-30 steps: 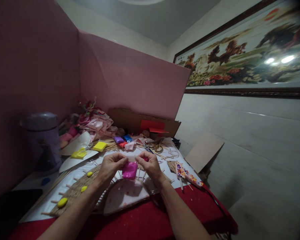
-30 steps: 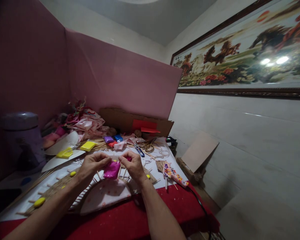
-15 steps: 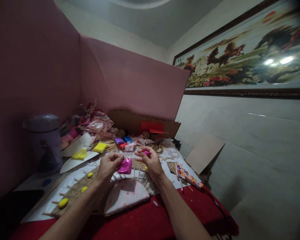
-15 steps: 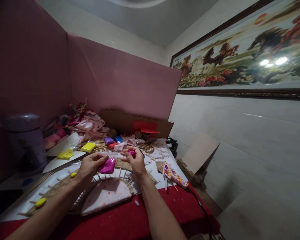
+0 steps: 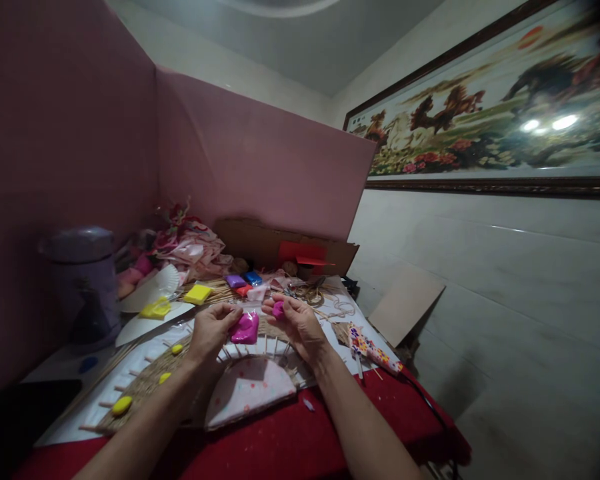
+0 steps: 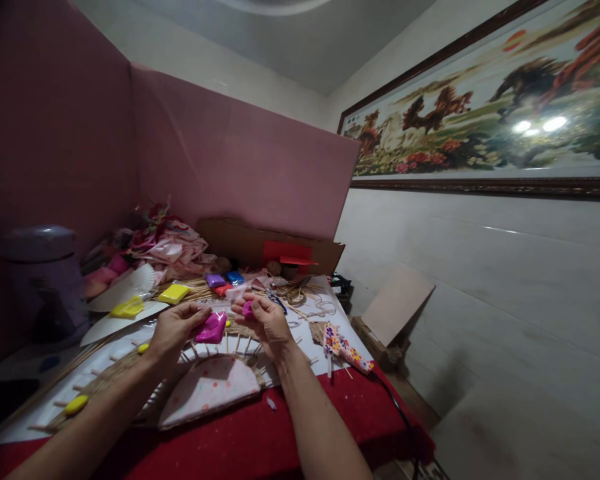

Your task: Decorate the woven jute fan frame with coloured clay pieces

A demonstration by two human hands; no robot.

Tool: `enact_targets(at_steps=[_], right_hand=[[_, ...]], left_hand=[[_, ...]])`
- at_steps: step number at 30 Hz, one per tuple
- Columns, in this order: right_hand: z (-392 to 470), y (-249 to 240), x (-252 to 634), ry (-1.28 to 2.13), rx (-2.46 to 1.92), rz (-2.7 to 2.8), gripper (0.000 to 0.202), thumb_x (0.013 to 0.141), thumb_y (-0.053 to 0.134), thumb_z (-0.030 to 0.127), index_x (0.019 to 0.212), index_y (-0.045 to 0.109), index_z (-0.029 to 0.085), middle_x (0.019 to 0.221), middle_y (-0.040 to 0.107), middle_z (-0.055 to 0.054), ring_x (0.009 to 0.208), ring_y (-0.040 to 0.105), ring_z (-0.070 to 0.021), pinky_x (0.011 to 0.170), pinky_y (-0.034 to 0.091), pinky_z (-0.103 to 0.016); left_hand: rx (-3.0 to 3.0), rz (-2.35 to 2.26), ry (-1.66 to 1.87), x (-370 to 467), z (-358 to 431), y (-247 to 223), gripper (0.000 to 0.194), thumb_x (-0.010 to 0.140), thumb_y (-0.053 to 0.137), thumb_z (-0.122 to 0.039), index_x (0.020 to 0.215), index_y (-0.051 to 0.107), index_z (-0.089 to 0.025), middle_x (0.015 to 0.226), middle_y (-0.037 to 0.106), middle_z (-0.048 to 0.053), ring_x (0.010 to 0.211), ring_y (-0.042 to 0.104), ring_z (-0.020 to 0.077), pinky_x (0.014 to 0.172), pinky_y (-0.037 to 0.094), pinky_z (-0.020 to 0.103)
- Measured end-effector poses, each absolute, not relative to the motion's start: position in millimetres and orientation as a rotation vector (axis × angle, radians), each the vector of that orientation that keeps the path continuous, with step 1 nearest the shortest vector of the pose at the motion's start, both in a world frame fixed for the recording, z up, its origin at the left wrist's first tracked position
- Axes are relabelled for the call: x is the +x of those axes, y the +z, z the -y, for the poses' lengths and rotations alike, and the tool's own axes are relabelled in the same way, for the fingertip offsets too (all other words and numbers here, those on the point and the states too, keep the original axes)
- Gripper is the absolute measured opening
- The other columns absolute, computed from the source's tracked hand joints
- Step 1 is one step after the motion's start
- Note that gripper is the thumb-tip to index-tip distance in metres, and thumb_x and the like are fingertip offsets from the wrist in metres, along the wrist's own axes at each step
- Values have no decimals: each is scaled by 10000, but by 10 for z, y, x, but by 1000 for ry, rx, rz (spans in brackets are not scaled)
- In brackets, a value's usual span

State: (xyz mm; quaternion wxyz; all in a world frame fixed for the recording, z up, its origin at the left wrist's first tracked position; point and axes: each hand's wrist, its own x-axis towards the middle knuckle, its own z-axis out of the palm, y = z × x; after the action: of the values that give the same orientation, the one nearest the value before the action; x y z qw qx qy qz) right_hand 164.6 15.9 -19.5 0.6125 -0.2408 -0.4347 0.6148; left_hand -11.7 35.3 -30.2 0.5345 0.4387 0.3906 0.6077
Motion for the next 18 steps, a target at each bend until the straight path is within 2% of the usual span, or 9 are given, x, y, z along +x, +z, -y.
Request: enact_targets(at_steps=[3, 5, 8, 11, 13, 15, 18], right_hand=[[-162, -192, 1685, 1432, -594, 1002, 384, 685, 742, 363, 978, 615, 150, 727, 665, -32, 552, 610, -111, 419, 432, -175], [-158, -185, 1704, 1490, -603, 949, 386, 709, 702, 442, 953, 608, 159, 638, 623, 5, 412, 500, -61, 336, 329, -145], [-152, -174, 1712, 1619, -598, 867, 427, 706, 641, 571, 779, 569, 156, 532, 518, 50, 335, 343, -22, 296, 203, -126], [-164, -184, 1710, 1609, -623, 849, 494, 683, 644, 597, 581, 412, 174, 427, 369, 92, 310, 216, -9, 293, 101, -125], [-181, -200, 1714, 1550, -662, 831, 544, 688, 646, 584, 533, 310, 185, 384, 286, 110, 303, 150, -7, 295, 67, -130], [-200, -217, 1722, 1537, -682, 804, 552, 699, 631, 583, 530, 279, 192, 373, 278, 111, 297, 155, -12, 294, 73, -135], [-222, -234, 1726, 1510, -695, 794, 463, 678, 669, 539, 582, 389, 183, 460, 473, 65, 325, 332, -27, 303, 185, -132]], left_hand=[[1048, -928, 1456, -111, -356, -307, 399, 422, 818, -382, 633, 626, -103, 513, 607, 0, 446, 507, 79, 444, 394, 187], [1046, -920, 1468, -109, -359, -314, 395, 415, 817, -383, 619, 626, -104, 499, 598, -5, 436, 499, 77, 437, 390, 186], [1043, -891, 1488, -101, -351, -304, 384, 408, 814, -378, 599, 617, -110, 486, 582, -17, 428, 491, 73, 425, 377, 181], [1041, -881, 1491, -89, -329, -268, 383, 387, 816, -372, 579, 609, -112, 478, 579, -19, 428, 494, 78, 428, 385, 188], [1046, -895, 1498, -84, -321, -251, 384, 380, 815, -371, 576, 611, -111, 478, 583, -16, 429, 493, 79, 432, 392, 191], [1062, -908, 1512, -85, -327, -253, 383, 384, 812, -371, 582, 615, -109, 480, 585, -14, 432, 491, 78, 432, 388, 189], [1083, -921, 1527, -97, -354, -284, 385, 403, 803, -391, 587, 614, -110, 479, 580, -15, 432, 483, 76, 431, 380, 188]])
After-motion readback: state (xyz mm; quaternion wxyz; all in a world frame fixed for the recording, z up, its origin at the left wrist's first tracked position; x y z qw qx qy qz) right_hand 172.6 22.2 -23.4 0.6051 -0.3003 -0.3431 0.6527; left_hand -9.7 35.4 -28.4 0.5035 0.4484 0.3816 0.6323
